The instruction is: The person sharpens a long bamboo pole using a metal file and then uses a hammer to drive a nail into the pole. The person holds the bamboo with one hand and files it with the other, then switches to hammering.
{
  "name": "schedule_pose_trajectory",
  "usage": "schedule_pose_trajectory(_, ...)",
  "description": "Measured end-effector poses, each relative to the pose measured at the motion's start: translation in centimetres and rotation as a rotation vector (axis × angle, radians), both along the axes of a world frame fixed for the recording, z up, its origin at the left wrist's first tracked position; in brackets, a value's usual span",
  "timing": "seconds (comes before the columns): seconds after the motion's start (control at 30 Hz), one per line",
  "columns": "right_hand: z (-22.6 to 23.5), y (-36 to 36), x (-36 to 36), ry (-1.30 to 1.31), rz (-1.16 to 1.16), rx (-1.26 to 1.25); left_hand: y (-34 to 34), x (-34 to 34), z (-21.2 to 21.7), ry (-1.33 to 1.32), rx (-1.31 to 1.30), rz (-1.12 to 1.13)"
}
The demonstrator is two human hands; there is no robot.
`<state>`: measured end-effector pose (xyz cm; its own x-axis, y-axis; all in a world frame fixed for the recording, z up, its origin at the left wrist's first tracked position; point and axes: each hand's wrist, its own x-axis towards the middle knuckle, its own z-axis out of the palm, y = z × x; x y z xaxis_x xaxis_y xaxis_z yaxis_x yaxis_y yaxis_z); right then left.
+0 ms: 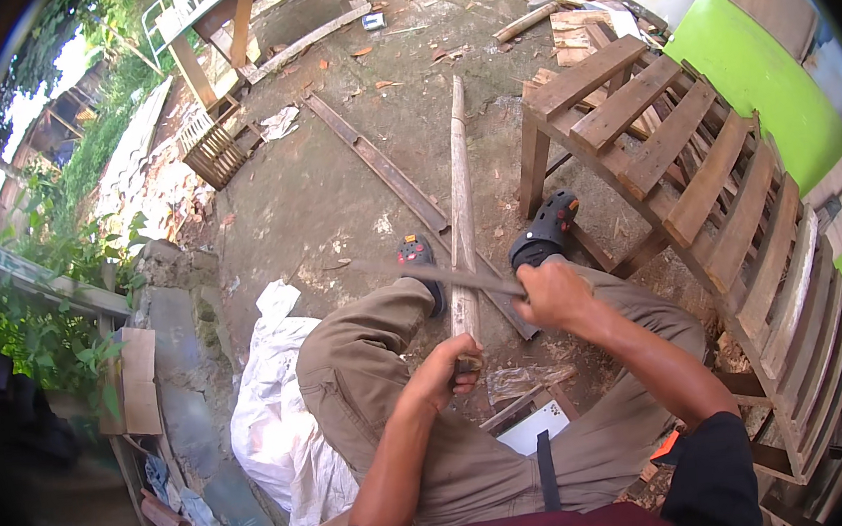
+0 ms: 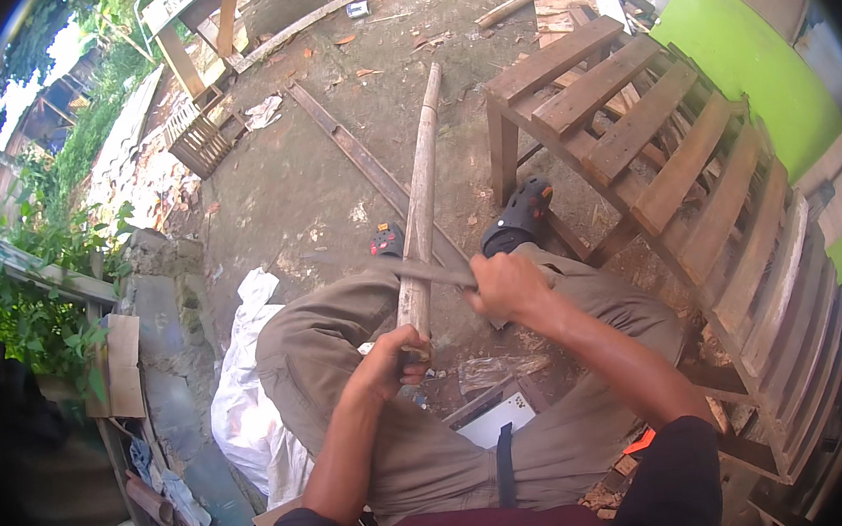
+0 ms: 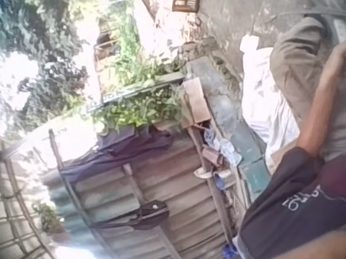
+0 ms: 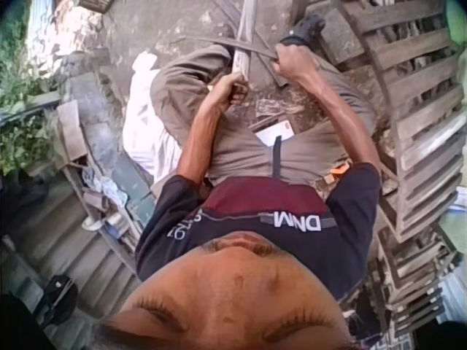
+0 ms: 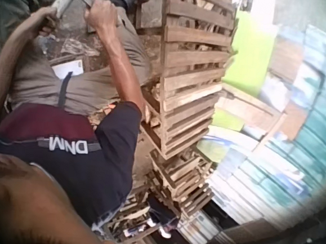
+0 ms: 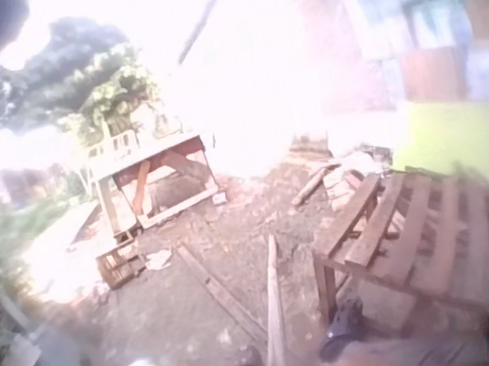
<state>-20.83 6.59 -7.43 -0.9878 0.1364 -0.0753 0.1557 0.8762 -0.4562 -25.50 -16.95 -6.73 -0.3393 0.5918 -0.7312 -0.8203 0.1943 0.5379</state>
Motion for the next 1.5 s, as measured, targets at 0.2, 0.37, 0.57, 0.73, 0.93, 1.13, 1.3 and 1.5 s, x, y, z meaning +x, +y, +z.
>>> schedule_pose_trajectory(0.2,-0.7,1.5,-0.9,-0.009,-0.02,0.029,0.4,0.5,0.5,0.172,-0.129,-0.117)
schedule_pose_trajectory(0.37,-0.1,1.0,-0.4,-0.003,0.181,0.026,0.4,0.3,0.1,0.165,-0.131,-0.119)
schedule_pose_trajectory(0.57,-1.4,2.0,-1.1,-0.055,0.086,0.039,0.8,0.5,0.8,0.216,-0.195,-0.173)
schedule_pose_trajectory(0.73,-2.1,2.6,-2.1,-0.042,0.125,0.001,0.8,0.7,-0.3,0.245,-0.218,-0.193)
schedule_pose_trajectory(0.93,-2.9,0.8,-1.7,0.017,0.226,-0.07,0.7,0.2,-0.3,0.223,-0.215,-0.209)
schedule_pose_trajectory(1.13,-3.9,0.3,-2.5,0.106,0.226,-0.08,0.4,-0.1,-0.5,0.179,-0.223,-0.146)
schedule_pose_trajectory(1.3,-4.6,1.2,-3.2,0.082,0.17,-0.061,0.2,-0.1,-1.5,0.335,-0.291,-0.193)
schedule_pose_trajectory(1.5,-3.4,-0.1,-2.2,0.143,0.353,0.001,0.2,0.2,-0.4,0.175,-0.171,-0.165)
